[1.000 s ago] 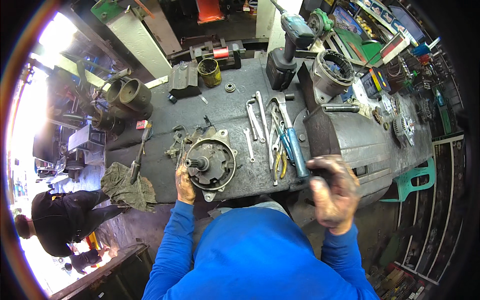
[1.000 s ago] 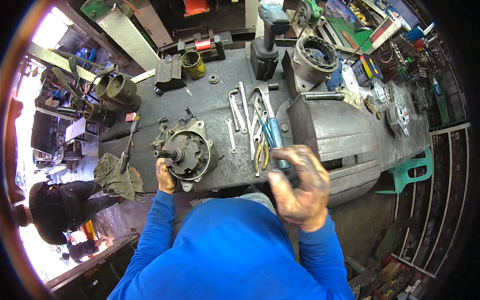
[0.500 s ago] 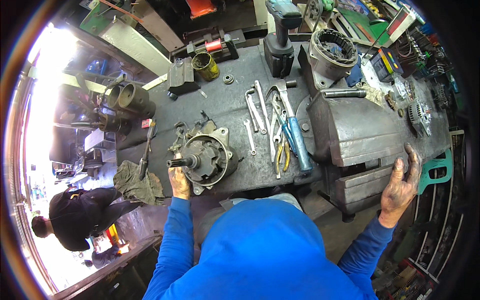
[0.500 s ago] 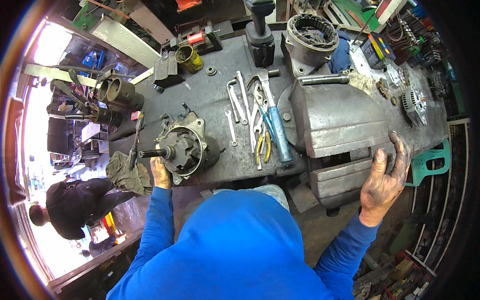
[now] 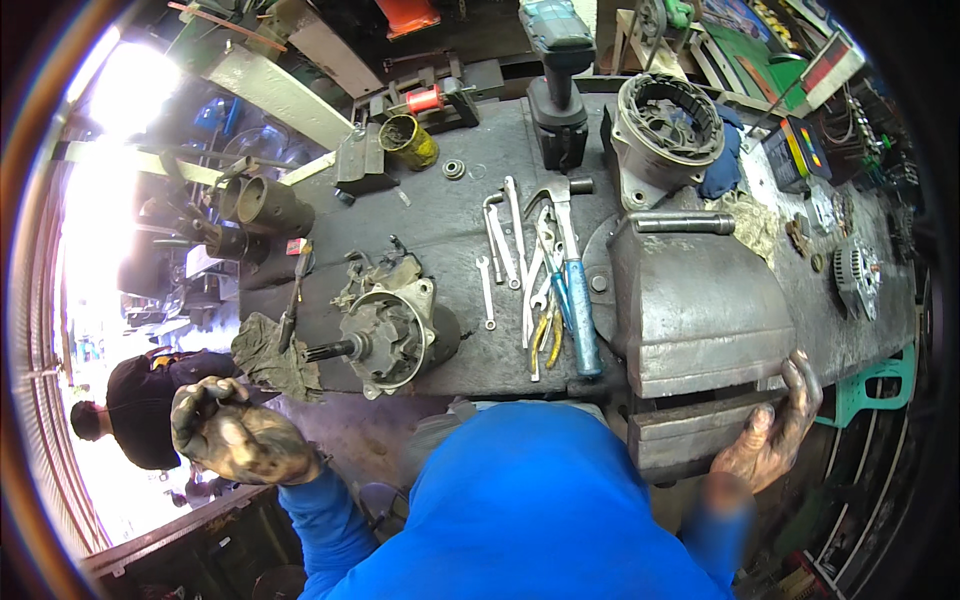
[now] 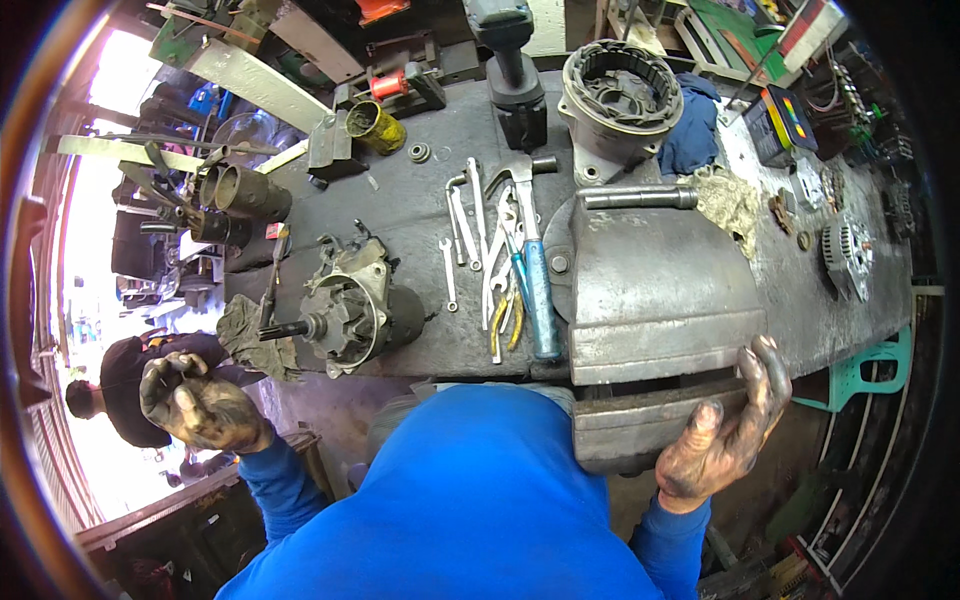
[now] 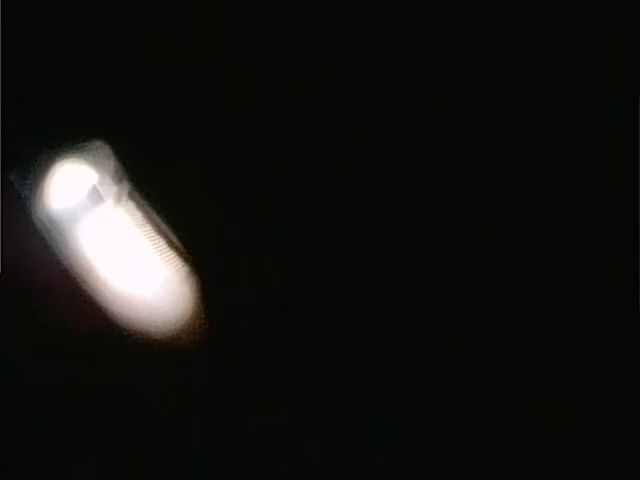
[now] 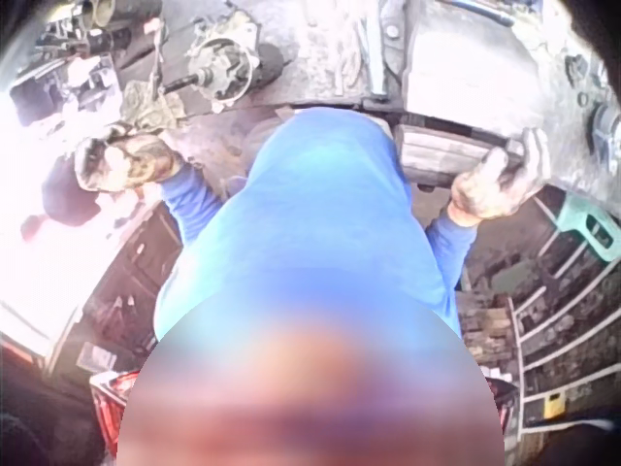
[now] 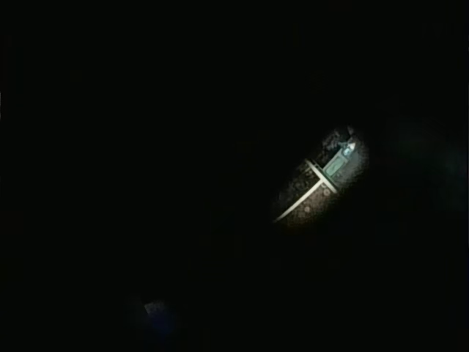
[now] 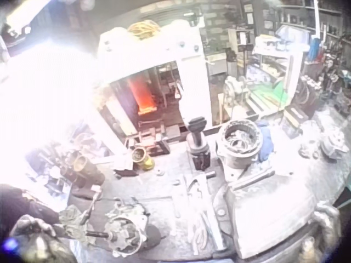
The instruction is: The person disassembles a mechanical housing using a cordless impact wrench, removes bolts, and separates the casing. They then inspect the internal components and use pliers to remove a small ring or clip from the assembly.
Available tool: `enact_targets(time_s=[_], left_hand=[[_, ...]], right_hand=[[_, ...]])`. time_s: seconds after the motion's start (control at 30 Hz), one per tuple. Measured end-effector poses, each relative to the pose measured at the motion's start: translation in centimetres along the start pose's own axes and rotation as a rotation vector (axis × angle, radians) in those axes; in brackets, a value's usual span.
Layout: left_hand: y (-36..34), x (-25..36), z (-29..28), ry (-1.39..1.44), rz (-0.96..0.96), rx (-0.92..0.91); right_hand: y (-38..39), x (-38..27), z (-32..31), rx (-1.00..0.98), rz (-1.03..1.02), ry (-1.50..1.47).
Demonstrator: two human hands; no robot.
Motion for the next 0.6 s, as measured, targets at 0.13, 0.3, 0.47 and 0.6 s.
enact_targets(time_s=[0.13,0.3,0.47,0.6], left_hand=[[0.8,3.3,5.8,0.015,0.151,-0.071],[-0.1,3.1,8.3,0.009,0.084,-0.123],[-1.0,2.8,9.0,-0.098,0.129,-0.117],[-1.2,3.4,10.9,-0.015,0.136,-0.198]], right_hand=[[0.1,0.4,-0.3,0.000,-0.003,0.032],[0.3,1.0,-0.4,-0.029,0.014,0.028],[0.2,1.1,-0.2,-0.096,0.007,0.021],[0.1,1.0,0.0,-0.129,0.006,0.033]])
Point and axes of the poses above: each hand's wrist, its own y-axis away from the middle knuckle, its own z-axis out of the palm, x = y × z, the point moved 9 cm from there along -y, towards the middle knuckle, and after that the axes turned 4 degrees about -z, right-handed, at the moved point
